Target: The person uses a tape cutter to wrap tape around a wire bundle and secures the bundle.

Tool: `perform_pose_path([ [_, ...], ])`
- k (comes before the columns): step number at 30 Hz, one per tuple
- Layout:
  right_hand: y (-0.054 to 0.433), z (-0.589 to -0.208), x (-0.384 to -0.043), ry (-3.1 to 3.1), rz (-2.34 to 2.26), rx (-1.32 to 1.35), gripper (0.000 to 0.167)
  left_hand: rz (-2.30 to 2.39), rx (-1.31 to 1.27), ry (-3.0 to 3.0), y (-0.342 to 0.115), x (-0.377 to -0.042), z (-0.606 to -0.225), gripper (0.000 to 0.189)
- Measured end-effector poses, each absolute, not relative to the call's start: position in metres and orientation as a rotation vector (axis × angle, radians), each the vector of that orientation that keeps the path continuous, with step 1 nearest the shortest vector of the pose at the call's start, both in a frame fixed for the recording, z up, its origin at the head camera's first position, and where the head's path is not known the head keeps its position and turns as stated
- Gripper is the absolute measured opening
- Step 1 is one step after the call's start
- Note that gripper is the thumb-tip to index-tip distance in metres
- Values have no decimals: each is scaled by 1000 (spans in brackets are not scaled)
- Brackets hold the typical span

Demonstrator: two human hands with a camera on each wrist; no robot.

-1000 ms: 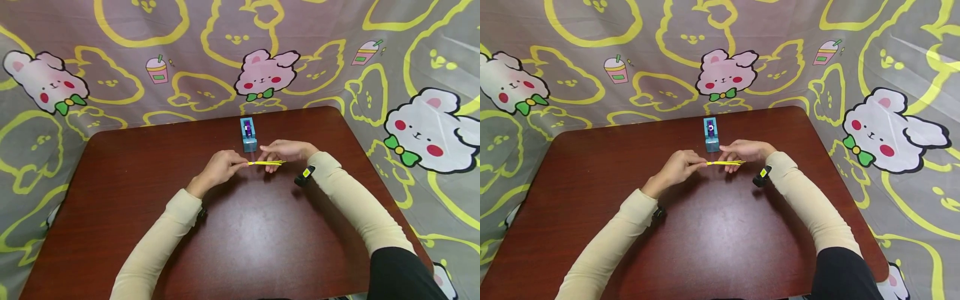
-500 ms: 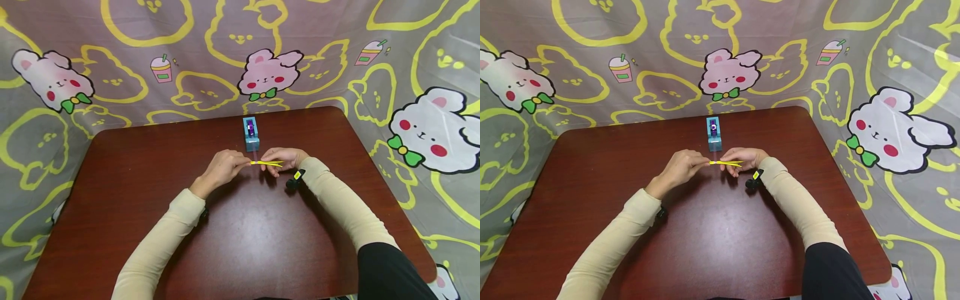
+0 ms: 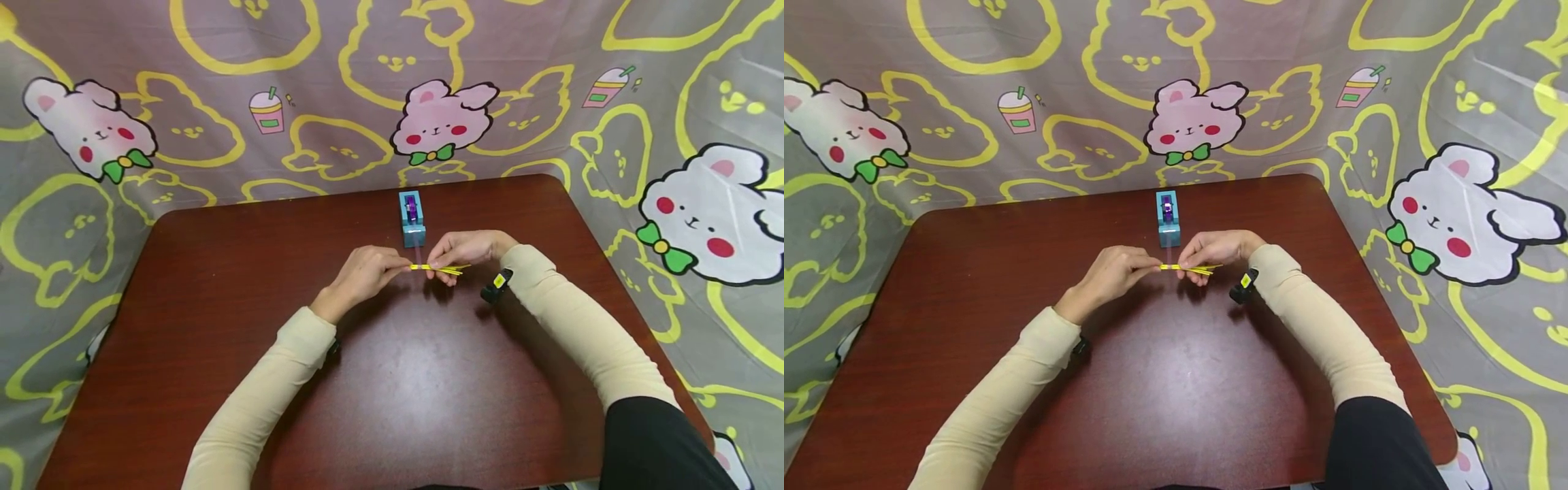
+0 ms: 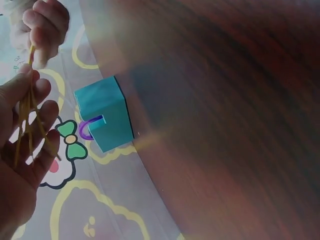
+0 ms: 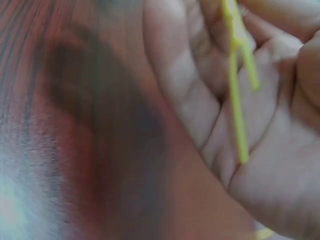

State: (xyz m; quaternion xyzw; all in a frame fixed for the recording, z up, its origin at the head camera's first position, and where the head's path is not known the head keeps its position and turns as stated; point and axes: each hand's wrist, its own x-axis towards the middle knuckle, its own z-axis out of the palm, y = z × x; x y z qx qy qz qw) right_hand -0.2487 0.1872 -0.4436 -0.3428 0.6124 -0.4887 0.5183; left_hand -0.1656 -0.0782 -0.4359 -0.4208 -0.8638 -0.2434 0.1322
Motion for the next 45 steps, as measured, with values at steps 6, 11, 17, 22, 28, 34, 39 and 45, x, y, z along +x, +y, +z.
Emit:
perform_pose_path([
  [6, 186, -414, -235, 1759, -1034, -902, 29, -854, -1146, -2609, -77, -166, -431, 15],
  [11, 185, -400, -222, 2008, -932, -1072, 21, -1034, -1034, -2776, -76, -171, -428, 28],
  [17, 181, -394, -204, 2327, -693, -1282, 15, -1350, -927, -2931, -76, -185, -428, 42],
  [22, 177, -396, -190, 2560, -445, -1334, 9, -1737, -965, -3061, -77, -197, -429, 53],
  [28, 179, -407, -182, 2754, -144, -1546, 8, -2049, -847, -3249, -79, -216, -432, 54],
  [34, 182, -416, -179, 2847, -93, -1675, 19, -2151, -700, -3333, -78, -231, -435, 46],
  [39, 181, -417, -178, 2878, -25, -1779, 22, -2357, -763, -3290, -74, -235, -439, 45],
  [45, 181, -418, -178, 2908, 21, -1853, 20, -2340, -900, -3258, -73, -236, -442, 39],
])
